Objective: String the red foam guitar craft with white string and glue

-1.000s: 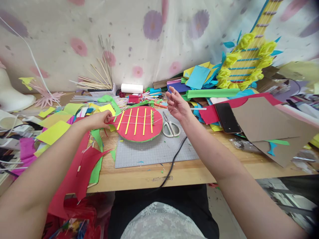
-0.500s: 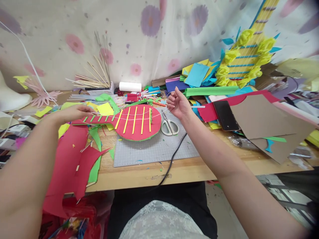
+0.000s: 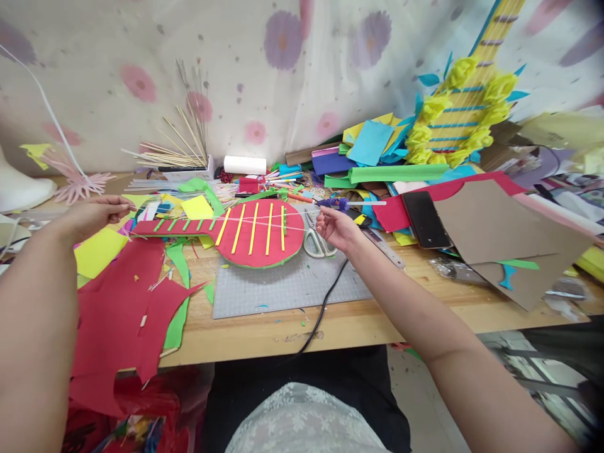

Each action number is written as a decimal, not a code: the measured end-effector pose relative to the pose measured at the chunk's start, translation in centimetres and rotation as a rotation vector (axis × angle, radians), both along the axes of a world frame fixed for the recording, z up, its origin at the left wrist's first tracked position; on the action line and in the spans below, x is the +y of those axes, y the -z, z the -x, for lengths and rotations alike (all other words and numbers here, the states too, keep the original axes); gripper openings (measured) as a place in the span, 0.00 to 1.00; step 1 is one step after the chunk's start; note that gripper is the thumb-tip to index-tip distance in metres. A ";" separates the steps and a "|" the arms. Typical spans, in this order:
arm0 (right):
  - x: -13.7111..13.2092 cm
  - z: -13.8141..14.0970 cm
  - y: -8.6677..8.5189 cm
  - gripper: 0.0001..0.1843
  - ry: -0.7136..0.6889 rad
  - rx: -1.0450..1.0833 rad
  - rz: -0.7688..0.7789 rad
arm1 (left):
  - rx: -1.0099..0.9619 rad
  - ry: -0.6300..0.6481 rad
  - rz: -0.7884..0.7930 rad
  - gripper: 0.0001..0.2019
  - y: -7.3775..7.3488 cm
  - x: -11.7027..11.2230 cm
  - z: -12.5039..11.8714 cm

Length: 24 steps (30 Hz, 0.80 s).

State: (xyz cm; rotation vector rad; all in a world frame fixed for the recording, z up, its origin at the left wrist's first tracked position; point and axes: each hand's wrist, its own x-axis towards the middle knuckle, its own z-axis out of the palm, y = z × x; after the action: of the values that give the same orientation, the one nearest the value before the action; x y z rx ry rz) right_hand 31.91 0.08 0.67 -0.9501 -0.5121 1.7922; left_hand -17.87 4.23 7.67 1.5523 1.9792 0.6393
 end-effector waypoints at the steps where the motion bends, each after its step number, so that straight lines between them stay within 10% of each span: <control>1: -0.2 0.3 0.1 0.07 -0.017 -0.039 0.025 | 0.010 -0.003 0.024 0.14 0.0 0.0 0.0; 14: 0.1 1.3 1.1 0.09 -0.008 -0.021 -0.032 | 0.515 -0.020 0.190 0.12 1.4 1.3 -0.5; 24: 0.3 2.1 1.1 0.08 -0.030 -0.454 -0.071 | 0.957 -0.017 0.413 0.23 1.7 2.9 -2.4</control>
State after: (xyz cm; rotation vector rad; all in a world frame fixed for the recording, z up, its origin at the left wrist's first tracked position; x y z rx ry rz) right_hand 29.85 0.39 -0.45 -1.3121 -0.8700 1.5707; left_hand -15.52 7.14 5.92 1.7128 2.5341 -0.6242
